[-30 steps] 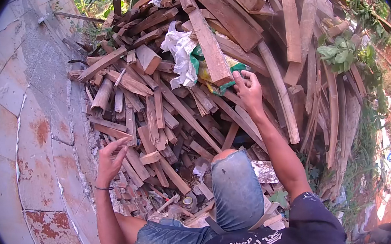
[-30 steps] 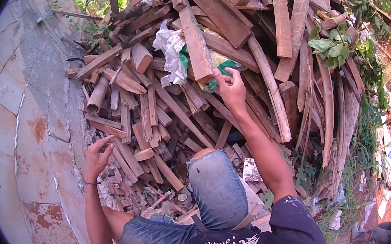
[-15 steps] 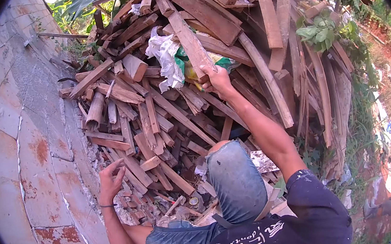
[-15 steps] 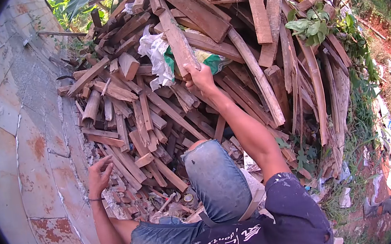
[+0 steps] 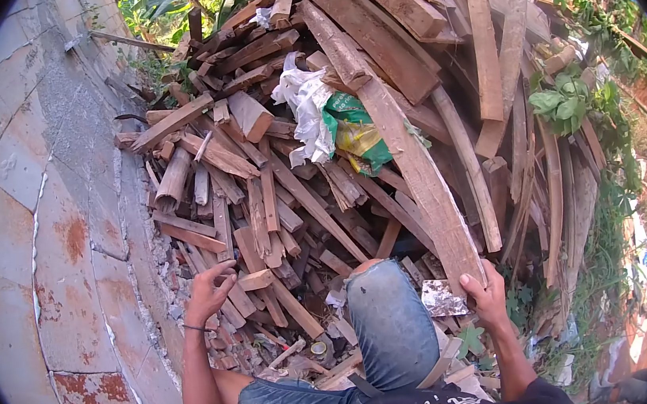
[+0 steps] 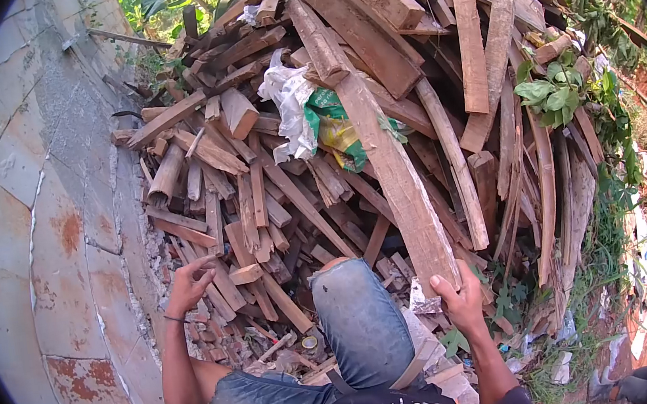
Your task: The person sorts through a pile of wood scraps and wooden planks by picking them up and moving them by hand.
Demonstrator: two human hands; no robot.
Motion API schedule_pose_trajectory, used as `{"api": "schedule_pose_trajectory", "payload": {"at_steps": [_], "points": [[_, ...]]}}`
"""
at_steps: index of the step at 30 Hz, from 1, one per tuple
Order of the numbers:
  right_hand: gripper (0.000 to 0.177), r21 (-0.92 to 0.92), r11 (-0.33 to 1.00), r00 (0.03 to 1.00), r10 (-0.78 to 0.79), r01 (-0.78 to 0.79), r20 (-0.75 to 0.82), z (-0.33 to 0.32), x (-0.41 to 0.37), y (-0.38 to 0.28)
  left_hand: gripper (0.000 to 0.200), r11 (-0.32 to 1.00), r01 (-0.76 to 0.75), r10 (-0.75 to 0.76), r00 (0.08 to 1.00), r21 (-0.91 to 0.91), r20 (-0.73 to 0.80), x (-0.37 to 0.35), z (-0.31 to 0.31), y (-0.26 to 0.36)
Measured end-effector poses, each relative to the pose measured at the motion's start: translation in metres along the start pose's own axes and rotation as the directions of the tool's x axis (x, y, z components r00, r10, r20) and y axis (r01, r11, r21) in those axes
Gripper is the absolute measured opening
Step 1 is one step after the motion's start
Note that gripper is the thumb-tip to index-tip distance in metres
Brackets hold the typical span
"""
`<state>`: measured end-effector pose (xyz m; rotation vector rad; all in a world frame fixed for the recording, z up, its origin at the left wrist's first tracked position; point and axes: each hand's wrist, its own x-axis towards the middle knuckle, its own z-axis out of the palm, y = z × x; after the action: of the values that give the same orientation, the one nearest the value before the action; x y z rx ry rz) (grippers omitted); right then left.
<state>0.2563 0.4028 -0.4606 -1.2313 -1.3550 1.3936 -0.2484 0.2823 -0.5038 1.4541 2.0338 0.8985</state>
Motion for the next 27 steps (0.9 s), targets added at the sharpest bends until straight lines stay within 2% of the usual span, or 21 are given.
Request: {"api": "schedule_pose_trajectory", "payload": {"at_steps": [1,2,5,6,7,8,9,11,12,14,15,16,17,18,19,20,21,23,24,26,27], "points": [[0.039,-0.137,0.990,1.000,0.012,-0.015,-0.021,-0.014,-0.024,-0.001,0.035,1.000,-0.009,0.009,1.000,0.006,0.013,0.015,0.011,-0.007],[0.040,-0.271,0.962,0.999,0.018,-0.029,-0.042,-0.031,-0.043,-0.003,0.036,0.996,-0.041,0.041,0.999,-0.075,-0.006,0.035,0.026,-0.008],[0.043,-0.318,0.947,0.994,0.011,-0.044,-0.105,-0.057,-0.081,-0.005,0.042,0.923,-0.113,0.111,0.994,-0.368,-0.026,0.101,0.084,0.025],[0.043,-0.319,0.947,0.994,-0.001,-0.035,-0.112,-0.065,-0.086,-0.007,0.046,0.843,-0.042,0.061,0.998,-0.536,0.018,0.122,0.104,0.054],[0.045,-0.453,0.892,0.996,-0.030,-0.013,-0.088,-0.072,-0.091,-0.008,0.051,0.733,0.038,0.021,0.997,-0.680,0.078,0.141,0.125,0.083],[0.046,-0.575,0.818,0.997,-0.052,0.007,-0.063,-0.076,-0.100,-0.009,0.060,0.622,0.098,0.005,0.992,-0.777,0.129,0.161,0.145,0.106],[0.046,-0.577,0.816,0.995,-0.067,0.013,-0.073,-0.077,-0.109,-0.013,0.069,0.493,0.154,0.000,0.984,-0.856,0.178,0.182,0.162,0.126],[0.048,-0.551,0.834,0.996,-0.018,-0.031,-0.084,-0.082,-0.126,-0.018,0.085,0.209,0.265,-0.040,0.964,-0.941,0.263,0.217,0.187,0.163],[0.049,-0.562,0.825,0.994,-0.001,-0.060,-0.108,-0.090,-0.136,-0.010,0.085,0.202,0.270,-0.030,0.963,-0.942,0.269,0.234,0.194,0.176],[0.049,-0.557,0.827,0.989,-0.004,-0.081,-0.150,-0.094,-0.149,0.007,0.085,0.108,0.343,-0.114,0.937,-0.933,0.331,0.259,0.210,0.196],[0.049,-0.541,0.836,0.984,-0.011,-0.089,-0.179,-0.093,-0.154,0.020,0.085,0.111,0.352,-0.103,0.934,-0.929,0.342,0.264,0.217,0.200],[0.050,-0.461,0.875,0.981,0.069,-0.147,-0.181,-0.097,-0.158,0.040,0.080,0.172,0.336,-0.049,0.942,-0.926,0.332,0.268,0.223,0.204],[0.050,-0.457,0.877,0.979,0.068,-0.150,-0.191,-0.098,-0.158,0.064,0.075,0.232,0.311,0.004,0.947,-0.922,0.321,0.271,0.226,0.207],[0.052,-0.403,0.900,0.976,0.092,-0.166,-0.197,-0.098,-0.157,0.089,0.063,0.260,0.307,-0.032,0.950,-0.916,0.310,0.266,0.229,0.214],[0.053,-0.346,0.920,0.973,0.118,-0.182,-0.196,-0.096,-0.152,0.102,0.063,0.265,0.308,-0.033,0.950,-0.914,0.311,0.269,0.237,0.209],[0.057,-0.422,0.878,0.971,0.168,-0.227,-0.171,-0.096,-0.149,0.112,0.058,0.307,0.273,-0.036,0.961,-0.912,0.276,0.272,0.244,0.203],[0.057,-0.422,0.879,0.972,0.165,-0.221,-0.166,-0.096,-0.143,0.133,0.053,0.346,0.233,-0.034,0.971,-0.909,0.236,0.276,0.251,0.197],[0.056,-0.522,0.786,0.935,0.201,-0.331,-0.291,-0.095,-0.137,0.198,0.047,0.324,0.197,-0.022,0.979,-0.925,0.201,0.262,0.258,0.195],[0.056,-0.512,0.799,0.938,0.178,-0.315,-0.298,-0.092,-0.132,0.215,0.045,0.323,0.158,0.016,0.985,-0.933,0.172,0.250,0.261,0.196],[0.060,-0.526,0.725,0.893,0.310,-0.444,-0.327,-0.089,-0.136,0.249,0.043,0.303,0.156,0.047,0.983,-0.940,0.178,0.222,0.269,0.194],[0.060,-0.507,0.738,0.888,0.293,-0.445,-0.354,-0.092,-0.143,0.284,0.046,0.326,0.114,0.107,0.982,-0.938,0.156,0.207,0.267,0.200]]}}
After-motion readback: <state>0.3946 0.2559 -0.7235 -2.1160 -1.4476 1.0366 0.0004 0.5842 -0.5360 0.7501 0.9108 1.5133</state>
